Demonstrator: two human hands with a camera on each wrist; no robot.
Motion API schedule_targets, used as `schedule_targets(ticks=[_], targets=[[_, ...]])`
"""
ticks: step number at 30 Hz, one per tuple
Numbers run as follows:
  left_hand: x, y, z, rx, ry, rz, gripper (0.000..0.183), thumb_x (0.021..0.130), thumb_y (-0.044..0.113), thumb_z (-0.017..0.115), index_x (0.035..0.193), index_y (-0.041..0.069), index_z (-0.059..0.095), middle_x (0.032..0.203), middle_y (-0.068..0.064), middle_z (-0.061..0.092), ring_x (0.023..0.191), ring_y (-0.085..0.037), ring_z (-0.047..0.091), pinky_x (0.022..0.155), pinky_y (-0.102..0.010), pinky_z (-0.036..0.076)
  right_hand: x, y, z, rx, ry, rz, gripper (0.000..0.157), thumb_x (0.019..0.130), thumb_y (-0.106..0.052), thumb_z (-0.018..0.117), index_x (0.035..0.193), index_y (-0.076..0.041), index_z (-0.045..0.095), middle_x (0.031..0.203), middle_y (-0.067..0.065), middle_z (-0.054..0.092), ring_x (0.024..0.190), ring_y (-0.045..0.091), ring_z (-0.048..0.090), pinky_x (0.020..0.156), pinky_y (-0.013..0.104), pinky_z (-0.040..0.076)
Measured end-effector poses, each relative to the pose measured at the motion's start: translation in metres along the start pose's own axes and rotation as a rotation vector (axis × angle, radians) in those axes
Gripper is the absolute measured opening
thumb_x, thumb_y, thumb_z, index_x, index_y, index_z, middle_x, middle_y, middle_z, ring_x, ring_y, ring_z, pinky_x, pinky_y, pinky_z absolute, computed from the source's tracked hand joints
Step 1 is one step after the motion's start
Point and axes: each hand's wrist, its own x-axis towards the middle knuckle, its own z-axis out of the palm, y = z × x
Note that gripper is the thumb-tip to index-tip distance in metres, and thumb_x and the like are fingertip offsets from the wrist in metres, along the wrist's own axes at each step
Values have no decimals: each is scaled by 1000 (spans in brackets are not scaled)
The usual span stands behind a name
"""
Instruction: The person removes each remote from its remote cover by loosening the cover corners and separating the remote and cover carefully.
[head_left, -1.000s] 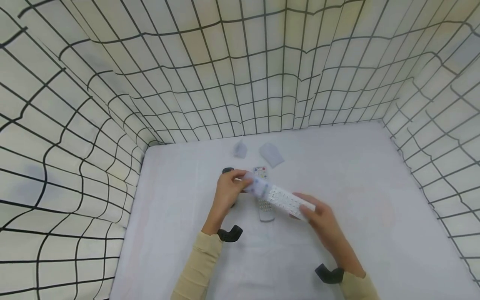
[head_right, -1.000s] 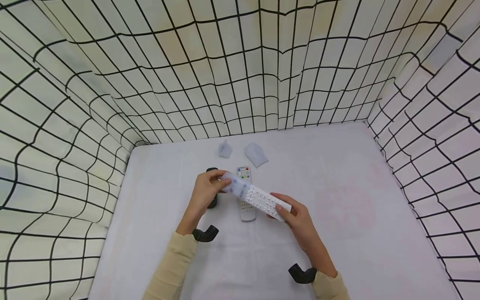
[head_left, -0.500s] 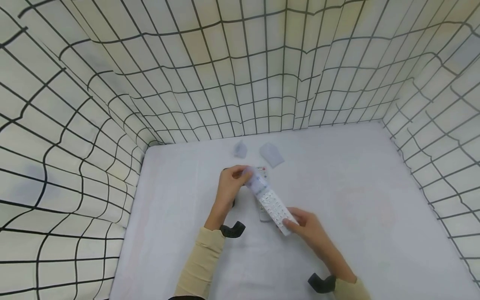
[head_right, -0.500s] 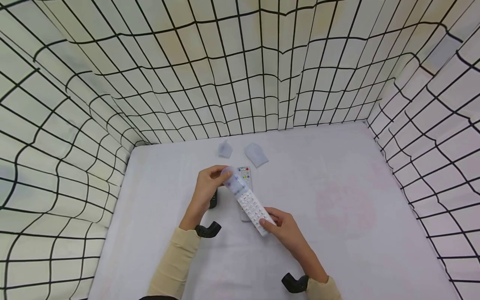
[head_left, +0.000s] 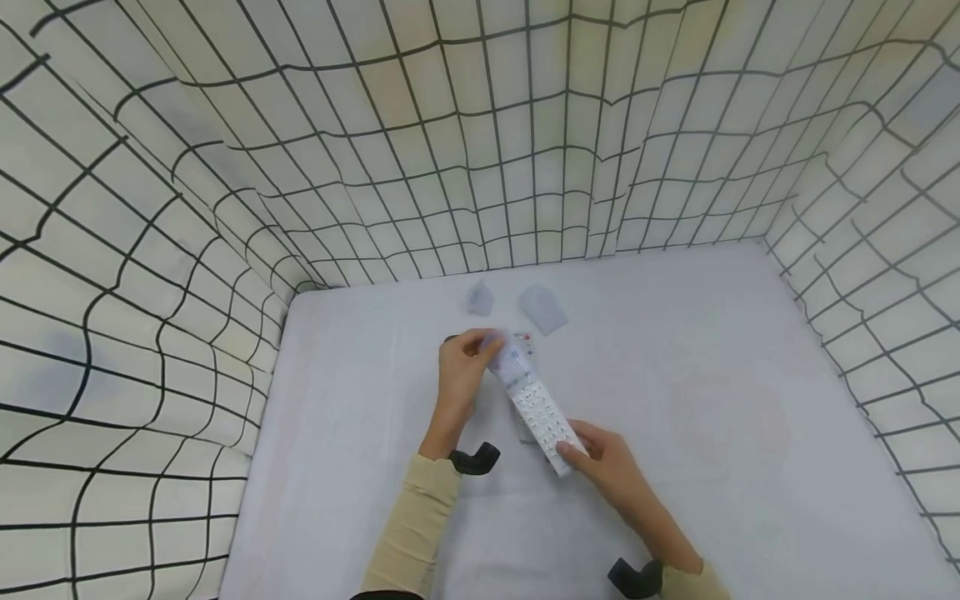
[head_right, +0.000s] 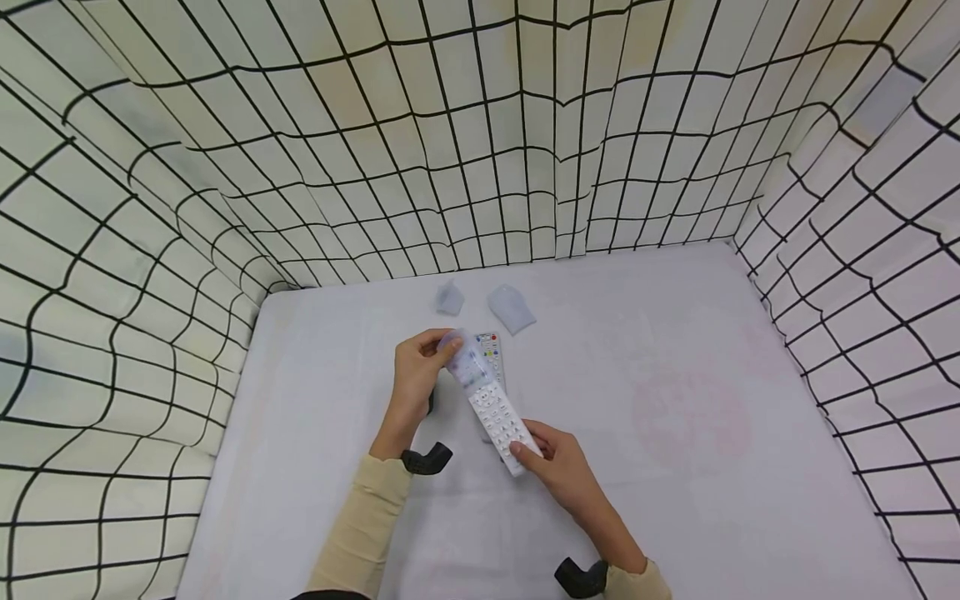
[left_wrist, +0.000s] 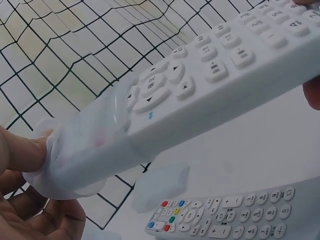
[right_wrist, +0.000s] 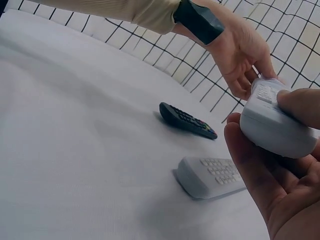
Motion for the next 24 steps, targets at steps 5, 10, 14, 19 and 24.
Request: schedule_targets(ticks=[5, 10, 14, 19, 24], targets=[[3, -3, 2, 4, 19, 12, 21, 92, 8, 79, 112, 2, 78, 120, -13, 74, 102, -18, 63, 81, -18, 50, -2, -1, -1, -14, 8, 12, 52, 96, -33, 76, 141, -8, 64, 145, 8, 66, 131, 26, 64, 108, 44, 55], [4, -2, 2, 3, 21, 10, 20, 92, 5, 78, 111, 0, 77, 120, -15, 74, 107, -21, 66, 87, -21, 52, -5, -2, -1, -19, 16, 28, 52, 96, -32, 76, 141, -8, 64, 145, 9, 66, 131, 26, 64, 108, 43, 55], [6, -1, 1, -8, 38, 5, 19, 92, 3, 77, 111, 0, 77, 121, -16, 73, 110, -23, 66, 92, -26, 53, -6, -3, -1, -23, 15, 38, 53, 96, -32, 77, 141, -8, 64, 144, 9, 66, 131, 26, 64, 107, 44, 55], [8, -1, 0, -20, 35, 6, 19, 92, 2, 77, 111, -1, 77, 120, -17, 73, 111, -25, 67, 94, -28, 55, -7, -1, 0, -40, 27, 47, 53, 95, -33, 77, 141, -10, 64, 144, 7, 66, 132, 26, 64, 110, 48, 53], [7, -2, 0, -17, -3, -2, 20, 93, 7, 77, 112, 0, 77, 122, -16, 73, 112, -25, 67, 94, -29, 55, -7, 3, 0, -30, 40, 52, 53, 95, -34, 77, 142, -10, 64, 146, 7, 65, 136, 27, 61, 114, 53, 48]])
